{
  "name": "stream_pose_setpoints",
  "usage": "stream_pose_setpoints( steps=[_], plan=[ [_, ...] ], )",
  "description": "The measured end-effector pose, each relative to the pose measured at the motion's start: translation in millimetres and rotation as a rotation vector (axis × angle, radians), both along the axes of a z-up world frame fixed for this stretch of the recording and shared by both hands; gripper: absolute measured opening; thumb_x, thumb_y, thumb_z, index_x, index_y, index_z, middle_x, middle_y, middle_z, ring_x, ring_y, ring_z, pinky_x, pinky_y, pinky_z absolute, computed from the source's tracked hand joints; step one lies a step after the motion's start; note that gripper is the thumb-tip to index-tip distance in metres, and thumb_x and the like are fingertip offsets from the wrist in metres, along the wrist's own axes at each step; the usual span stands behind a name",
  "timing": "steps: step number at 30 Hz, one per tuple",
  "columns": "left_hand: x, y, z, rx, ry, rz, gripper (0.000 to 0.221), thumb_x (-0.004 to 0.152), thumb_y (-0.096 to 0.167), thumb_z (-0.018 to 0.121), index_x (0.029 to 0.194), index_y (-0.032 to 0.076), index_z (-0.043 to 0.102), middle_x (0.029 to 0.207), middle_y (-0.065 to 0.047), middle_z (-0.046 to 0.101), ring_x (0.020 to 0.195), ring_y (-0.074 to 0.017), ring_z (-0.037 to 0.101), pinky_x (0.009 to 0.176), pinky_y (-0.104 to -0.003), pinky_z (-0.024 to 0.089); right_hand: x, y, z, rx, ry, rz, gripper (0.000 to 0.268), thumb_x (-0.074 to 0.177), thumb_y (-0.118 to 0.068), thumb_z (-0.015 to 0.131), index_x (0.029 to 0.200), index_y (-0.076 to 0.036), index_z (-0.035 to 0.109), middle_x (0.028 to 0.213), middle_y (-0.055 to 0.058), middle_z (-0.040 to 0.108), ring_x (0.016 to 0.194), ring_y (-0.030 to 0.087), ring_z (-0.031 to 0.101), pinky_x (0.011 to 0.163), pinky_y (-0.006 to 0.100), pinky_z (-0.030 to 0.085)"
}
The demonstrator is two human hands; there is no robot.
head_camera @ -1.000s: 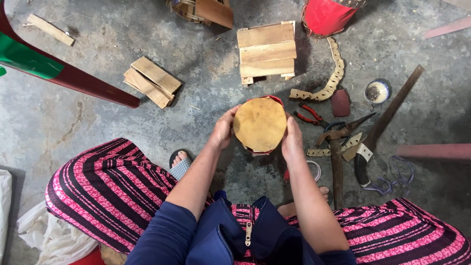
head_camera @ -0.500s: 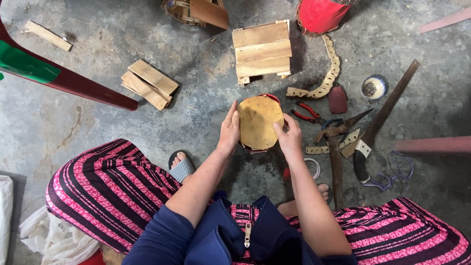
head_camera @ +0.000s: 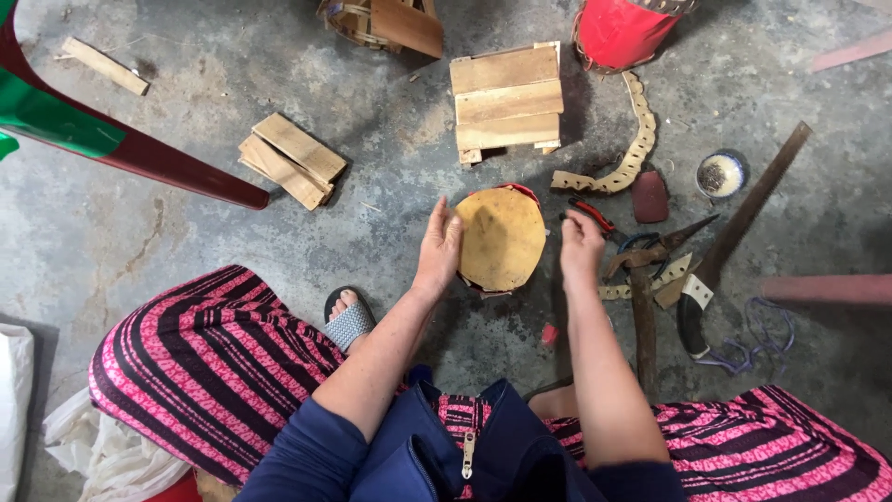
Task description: Attaching and trimming a decorative leather band onto a small drum using scissors.
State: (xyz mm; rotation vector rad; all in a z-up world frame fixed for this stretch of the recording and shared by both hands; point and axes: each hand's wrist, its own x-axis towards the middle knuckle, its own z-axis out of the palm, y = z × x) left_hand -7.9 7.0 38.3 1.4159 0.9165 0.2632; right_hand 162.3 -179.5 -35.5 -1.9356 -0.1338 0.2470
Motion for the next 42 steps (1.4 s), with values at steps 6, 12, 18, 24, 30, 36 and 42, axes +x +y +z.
stream_pose_setpoints(
  steps=[6, 12, 18, 24, 30, 36, 42],
  plan=[
    [10.9, 9.7, 48.9, 0.02, -0.112, 0.237, 0.051, 0.108, 0.025, 0.049, 0.156, 0.01, 0.041, 0.151, -0.037, 0.043, 0.145, -0.0514, 0.034, 0.119, -0.061, 0.031, 63.9, -24.5, -93.0, -0.505, -0.251, 0.192, 0.038, 0.088, -0.019, 0.077, 0.124, -0.009, 0.069, 0.123, 0.015, 0.056, 0.125, 0.036, 0.058, 0.111, 0.041, 0.045],
    [23.6, 18.2, 56.4, -0.164, -0.202, 0.378, 0.048, 0.109, 0.02, 0.048, 0.155, 0.008, 0.044, 0.153, -0.034, 0.043, 0.149, -0.0476, 0.027, 0.123, -0.06, 0.021, 92.6, 22.8, -49.0, -0.961, 0.057, 0.479, 0.044, 0.098, -0.017, 0.064, 0.142, -0.017, 0.06, 0.17, 0.017, 0.014, 0.135, 0.042, 0.054, 0.108, 0.056, 0.05],
    [30.8, 32.7, 51.4, -0.355, -0.102, 0.407, 0.046, 0.108, 0.029, 0.048, 0.152, 0.018, 0.051, 0.156, -0.021, 0.048, 0.152, -0.0443, 0.027, 0.121, -0.066, 0.01, 125.8, 25.1, -108.0, -1.178, -0.016, 0.745, 0.038, 0.095, -0.018, 0.064, 0.13, -0.007, 0.069, 0.17, 0.019, 0.019, 0.131, 0.047, 0.054, 0.105, 0.058, 0.048],
    [35.9, 34.1, 41.5, -0.331, -0.114, 0.409, 0.042, 0.108, 0.03, 0.05, 0.148, 0.02, 0.057, 0.149, -0.015, 0.058, 0.147, -0.0393, 0.04, 0.117, -0.062, 0.02, 124.0, 21.6, -67.9, -0.968, -0.441, 0.606, 0.051, 0.084, -0.006, 0.067, 0.135, 0.001, 0.063, 0.147, 0.019, 0.051, 0.103, 0.044, 0.069, 0.092, 0.051, 0.059],
    [35.2, 32.1, 58.9, -0.29, -0.203, 0.468, 0.037, 0.107, 0.028, 0.052, 0.143, 0.025, 0.062, 0.135, -0.003, 0.067, 0.126, -0.0187, 0.053, 0.109, -0.047, 0.032, 172.4, -13.3, 17.8, -0.115, -0.629, -0.122, 0.015, 0.092, 0.007, 0.069, 0.092, -0.007, 0.073, 0.095, 0.016, 0.071, 0.097, 0.031, 0.068, 0.089, 0.037, 0.052],
    [34.9, 29.4, 97.8, -0.412, -0.367, 0.413, 0.045, 0.098, 0.018, 0.061, 0.142, 0.008, 0.059, 0.121, -0.005, 0.071, 0.105, -0.0116, 0.062, 0.091, -0.025, 0.046, 126.2, -59.9, 200.6, 0.664, -0.105, -0.218, 0.017, 0.104, 0.002, 0.059, 0.112, -0.012, 0.064, 0.101, 0.005, 0.07, 0.074, 0.013, 0.068, 0.075, 0.024, 0.06],
    [26.5, 26.6, 121.8, -0.43, -0.501, 0.164, 0.074, 0.096, 0.039, 0.055, 0.161, 0.017, 0.027, 0.158, -0.013, 0.044, 0.13, -0.0232, 0.051, 0.107, -0.041, 0.042, 71.9, -77.8, 230.3, 0.908, 0.263, -0.154, 0.013, 0.099, -0.006, 0.061, 0.105, -0.017, 0.064, 0.097, 0.006, 0.07, 0.071, 0.013, 0.059, 0.068, 0.026, 0.05]
  ],
)
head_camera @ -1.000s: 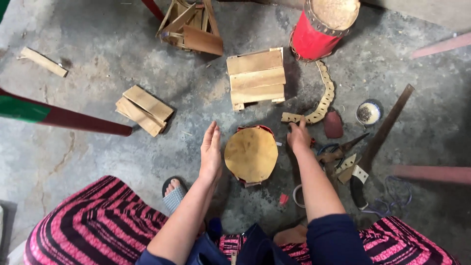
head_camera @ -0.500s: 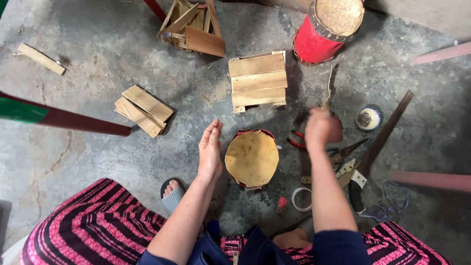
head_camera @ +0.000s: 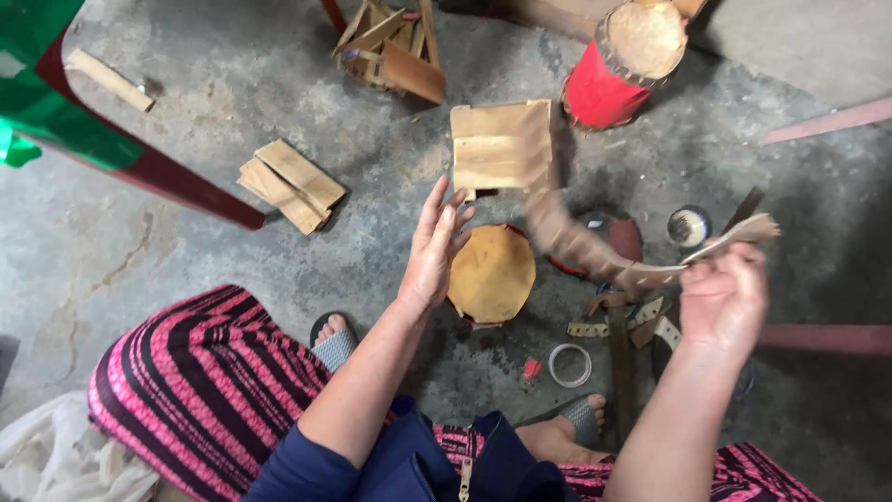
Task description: Attaching and trimming a decorative leather band onto a small drum using scissors.
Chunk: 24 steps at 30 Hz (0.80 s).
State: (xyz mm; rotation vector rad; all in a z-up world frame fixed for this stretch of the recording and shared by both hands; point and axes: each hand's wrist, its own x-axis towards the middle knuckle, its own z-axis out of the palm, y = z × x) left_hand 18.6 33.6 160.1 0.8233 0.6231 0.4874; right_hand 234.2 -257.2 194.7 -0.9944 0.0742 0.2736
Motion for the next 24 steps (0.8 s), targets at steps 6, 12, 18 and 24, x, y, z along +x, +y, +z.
stream_pose_setpoints(
  steps=[6, 12, 18, 24],
  plan=[
    [-16.5, -12.2, -4.9, 0.092, -0.057, 0.063, 0.054, 0.11, 0.033, 0.05, 0.16, 0.019, 0.038, 0.126, -0.008, 0.067, 0.113, -0.0168, 0.066, 0.105, -0.042, 0.053, -33.6, 8.1, -63.1, -0.149, 0.096, 0.164, 0.011, 0.091, -0.016, 0.066, 0.099, -0.023, 0.069, 0.096, 0.006, 0.075, 0.065, 0.007, 0.062, 0.062, 0.018, 0.047],
    [-43.0, 0.7, -32.4, -0.198, 0.007, 0.171, 0.052, 0.106, 0.033, 0.056, 0.154, 0.018, 0.044, 0.102, -0.009, 0.074, 0.086, -0.0178, 0.076, 0.081, -0.033, 0.064, -53.2, 19.2, -91.4, -0.094, 0.175, 0.301, 0.012, 0.09, -0.02, 0.068, 0.101, -0.023, 0.072, 0.098, 0.01, 0.076, 0.06, 0.012, 0.061, 0.062, 0.024, 0.05],
    [-59.2, 1.6, -31.6, 0.089, 0.154, 0.111, 0.039, 0.102, 0.014, 0.061, 0.141, 0.011, 0.061, 0.087, -0.004, 0.07, 0.073, -0.012, 0.071, 0.071, -0.026, 0.065, -68.2, 21.6, -94.5, -0.115, 0.146, 0.382, 0.01, 0.097, -0.022, 0.065, 0.105, -0.017, 0.066, 0.099, 0.018, 0.073, 0.059, 0.016, 0.062, 0.059, 0.023, 0.051],
    [-94.0, -14.0, -9.5, 0.125, 0.199, 0.061, 0.047, 0.093, 0.006, 0.051, 0.138, 0.011, 0.064, 0.095, -0.008, 0.069, 0.082, -0.0117, 0.062, 0.086, -0.032, 0.059, -81.2, 28.5, -118.5, -0.313, 0.074, 0.408, 0.021, 0.1, -0.019, 0.068, 0.111, -0.017, 0.051, 0.092, 0.016, 0.071, 0.06, 0.014, 0.065, 0.051, 0.019, 0.051]
  ],
)
